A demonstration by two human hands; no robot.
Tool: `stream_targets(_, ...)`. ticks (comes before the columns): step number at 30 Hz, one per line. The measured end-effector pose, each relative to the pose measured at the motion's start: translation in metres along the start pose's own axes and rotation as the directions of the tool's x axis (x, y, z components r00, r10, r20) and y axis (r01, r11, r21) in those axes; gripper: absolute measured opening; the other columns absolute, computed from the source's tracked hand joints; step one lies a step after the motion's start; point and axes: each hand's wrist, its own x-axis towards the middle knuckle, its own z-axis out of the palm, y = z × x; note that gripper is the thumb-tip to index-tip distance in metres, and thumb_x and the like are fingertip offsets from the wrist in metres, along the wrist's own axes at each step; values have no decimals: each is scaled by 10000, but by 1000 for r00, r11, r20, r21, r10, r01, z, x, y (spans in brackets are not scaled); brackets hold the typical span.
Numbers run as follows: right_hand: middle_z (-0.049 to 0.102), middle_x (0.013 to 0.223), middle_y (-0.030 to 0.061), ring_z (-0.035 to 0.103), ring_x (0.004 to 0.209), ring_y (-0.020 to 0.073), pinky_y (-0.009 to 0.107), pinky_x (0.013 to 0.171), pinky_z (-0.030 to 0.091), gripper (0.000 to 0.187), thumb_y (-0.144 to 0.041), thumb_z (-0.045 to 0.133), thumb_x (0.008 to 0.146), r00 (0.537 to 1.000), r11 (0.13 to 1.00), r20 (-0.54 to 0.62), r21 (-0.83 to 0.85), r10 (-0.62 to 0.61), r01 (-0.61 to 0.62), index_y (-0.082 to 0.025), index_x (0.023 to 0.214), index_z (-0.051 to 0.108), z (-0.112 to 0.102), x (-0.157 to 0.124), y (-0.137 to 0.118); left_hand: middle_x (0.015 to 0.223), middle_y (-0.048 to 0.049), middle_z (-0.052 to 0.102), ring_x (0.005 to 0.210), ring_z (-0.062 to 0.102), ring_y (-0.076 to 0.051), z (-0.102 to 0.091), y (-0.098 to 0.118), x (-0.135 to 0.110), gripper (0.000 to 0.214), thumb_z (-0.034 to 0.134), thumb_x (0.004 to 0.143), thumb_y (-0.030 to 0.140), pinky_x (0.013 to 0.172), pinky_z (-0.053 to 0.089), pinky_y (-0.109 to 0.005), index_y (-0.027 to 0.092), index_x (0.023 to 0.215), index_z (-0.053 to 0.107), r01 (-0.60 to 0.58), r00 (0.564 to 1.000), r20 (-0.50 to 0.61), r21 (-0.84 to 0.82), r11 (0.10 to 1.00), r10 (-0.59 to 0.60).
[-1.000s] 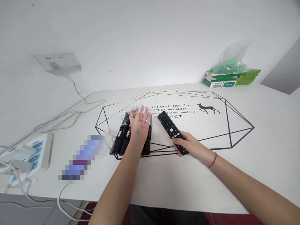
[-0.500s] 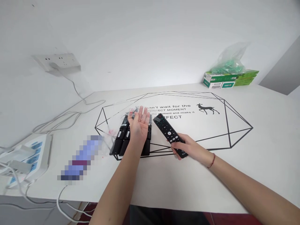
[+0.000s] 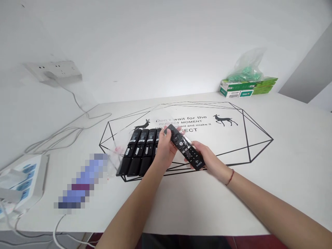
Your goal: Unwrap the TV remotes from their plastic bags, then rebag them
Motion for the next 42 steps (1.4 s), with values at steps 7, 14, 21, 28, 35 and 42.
stream_targets(7,611,991,79,676,717,195,219,445,417,435,-361,574,801,975,982,210,188,-75,35,-238,1198,446,-5,-1,-3,1019,-85,662,842,662,-150,-7,3,8,163,493,904,234,813,529,-312,162,1038,551,-77,978,-194,-12,997,73)
stream_targets(14,579,831,9,649,659,142,216,490,434,538,-354,571,846,956,984,263,-82,-130,156,-266,1319,329,-7,-1,1,1006,-89,666,863,658,-153,-7,11,7,210,483,912,284,855,518,-321,154,1035,594,-5,987,-158,-7,1000,4)
stream_targets(21,542,925,-12,402,491,46,194,438,363,598,-379,643,793,968,959,29,-132,-248,249,-321,1302,335,-11,6,6,1107,-68,646,903,658,-173,1,5,-4,232,568,868,292,820,534,-338,221,1089,568,86,996,27,108,990,-89)
stream_targets(28,520,825,-22,361,512,77,227,481,337,410,-368,586,823,951,904,55,-299,-305,307,-283,1213,490,-13,5,2,1058,-85,657,857,658,-188,1,3,-3,244,598,842,303,783,538,-347,198,1061,576,100,995,-12,126,987,-99)
stream_targets(35,483,806,-19,405,549,111,254,541,374,355,-380,555,829,902,825,-95,-454,-422,338,-270,1164,506,-9,4,2,1068,-51,664,903,655,-176,6,-8,-11,267,634,817,319,807,533,-330,250,1063,557,156,984,55,165,974,-167)
stream_targets(42,498,768,-19,483,613,146,279,604,412,282,-377,521,845,872,810,-215,-514,-439,281,-255,1097,486,-7,2,2,1096,-82,657,946,652,-220,4,-21,-16,371,638,805,387,866,514,-394,251,1133,533,200,950,178,279,939,-255)
